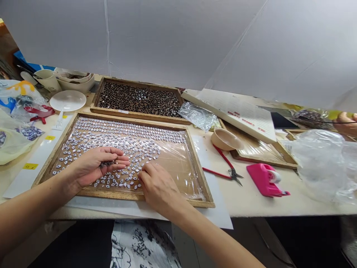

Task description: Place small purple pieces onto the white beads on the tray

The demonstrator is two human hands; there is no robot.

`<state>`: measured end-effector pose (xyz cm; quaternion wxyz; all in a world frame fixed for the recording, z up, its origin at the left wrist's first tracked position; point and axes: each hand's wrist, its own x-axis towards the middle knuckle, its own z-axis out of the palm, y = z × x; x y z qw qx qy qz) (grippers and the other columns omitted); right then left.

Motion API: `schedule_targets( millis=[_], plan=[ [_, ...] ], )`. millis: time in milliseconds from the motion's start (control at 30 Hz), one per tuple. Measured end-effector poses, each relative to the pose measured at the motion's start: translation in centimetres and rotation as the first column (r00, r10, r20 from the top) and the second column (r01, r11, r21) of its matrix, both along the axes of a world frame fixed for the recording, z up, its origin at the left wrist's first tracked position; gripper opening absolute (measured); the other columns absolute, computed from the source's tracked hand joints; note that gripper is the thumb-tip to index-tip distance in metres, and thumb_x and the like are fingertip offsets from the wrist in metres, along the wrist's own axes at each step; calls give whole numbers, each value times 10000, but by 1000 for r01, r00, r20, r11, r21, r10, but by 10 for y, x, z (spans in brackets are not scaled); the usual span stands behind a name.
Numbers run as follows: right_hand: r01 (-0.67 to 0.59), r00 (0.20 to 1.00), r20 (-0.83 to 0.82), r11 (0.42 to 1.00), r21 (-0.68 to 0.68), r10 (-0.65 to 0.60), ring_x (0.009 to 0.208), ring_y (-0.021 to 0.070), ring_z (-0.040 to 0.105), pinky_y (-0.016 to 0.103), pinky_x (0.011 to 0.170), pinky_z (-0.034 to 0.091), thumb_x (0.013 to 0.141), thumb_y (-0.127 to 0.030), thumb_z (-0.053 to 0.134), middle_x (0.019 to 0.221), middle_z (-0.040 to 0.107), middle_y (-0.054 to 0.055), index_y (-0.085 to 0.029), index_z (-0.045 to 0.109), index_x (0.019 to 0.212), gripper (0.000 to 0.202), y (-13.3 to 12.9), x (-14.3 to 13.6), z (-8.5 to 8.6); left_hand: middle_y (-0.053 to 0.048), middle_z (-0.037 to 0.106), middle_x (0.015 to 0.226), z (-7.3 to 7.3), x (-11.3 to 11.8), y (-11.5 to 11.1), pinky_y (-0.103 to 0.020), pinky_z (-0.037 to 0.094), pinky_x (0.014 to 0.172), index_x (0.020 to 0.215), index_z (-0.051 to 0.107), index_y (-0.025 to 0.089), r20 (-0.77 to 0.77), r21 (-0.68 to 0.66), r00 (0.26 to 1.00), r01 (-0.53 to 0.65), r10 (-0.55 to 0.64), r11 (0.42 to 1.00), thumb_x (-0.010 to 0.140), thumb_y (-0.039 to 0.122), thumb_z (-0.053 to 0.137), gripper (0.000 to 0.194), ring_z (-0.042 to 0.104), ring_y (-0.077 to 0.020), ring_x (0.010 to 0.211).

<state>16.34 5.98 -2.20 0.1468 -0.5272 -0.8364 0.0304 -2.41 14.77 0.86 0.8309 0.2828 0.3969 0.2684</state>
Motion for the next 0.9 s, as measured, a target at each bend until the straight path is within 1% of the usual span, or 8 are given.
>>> schedule_targets(
  millis=[200,300,367,433,533,633,800,900],
  plan=[
    [-2,1000,3,1000,-15,2,705,169,452,296,621,394,875,-108,411,779,530,79,-133,563,728,214,0,0,-1,-160,689,808,0,-1,-1,-240,569,725,787,582,67,0,12,1000,4,-4,1000,795,4,494,108,693,-194,762],
    [-3,999,-32,999,-43,1,731,175,485,308,635,421,874,-106,414,832,550,86,-137,588,806,189,-1,2,4,-157,687,812,0,-1,-1,-248,566,738,785,590,70,13,8,1000,9,-9,1000,808,26,498,105,691,-190,764],
    [2,997,-79,999,-33,-4,776,187,512,323,655,443,863,-110,446,903,561,97,-138,594,920,162,-1,5,11,-169,686,825,1,-2,-1,-265,566,748,790,602,64,28,-1,999,17,-17,1000,819,48,489,117,689,-195,765],
    [17,988,-156,1000,26,-12,801,192,530,329,666,457,859,-117,468,934,564,99,-145,587,992,181,2,5,19,-184,683,841,1,-2,-1,-293,565,770,801,615,53,50,-15,999,17,-16,1000,821,75,496,123,687,-213,782],
    [40,954,-299,993,113,-5,766,171,538,308,647,460,864,-112,461,873,565,77,-162,606,944,173,11,-2,31,-207,674,855,3,-2,0,-351,558,801,810,622,34,78,-71,997,-4,9,998,838,150,492,177,680,-247,807],
    [37,925,-380,993,109,8,730,160,523,293,619,443,862,-111,461,821,555,64,-161,628,880,175,23,-15,34,-211,660,874,5,-2,0,-401,551,811,806,618,23,81,-108,996,-31,39,994,870,214,450,262,669,-257,810],
    [-2,920,-392,999,38,17,714,163,505,296,612,422,853,-103,459,812,542,71,-141,655,854,199,40,-32,25,-91,627,790,5,-2,-2,-376,575,711,768,613,77,92,-79,995,-30,37,996,869,211,462,226,632,-184,747],
    [-33,919,-391,999,44,47,717,158,504,293,626,420,847,-91,459,809,548,63,-150,663,886,216,45,-34,21,-33,590,713,4,-2,-3,-348,578,645,708,579,117,79,-105,994,-72,81,992,857,181,482,189,603,-146,696]
  ],
)
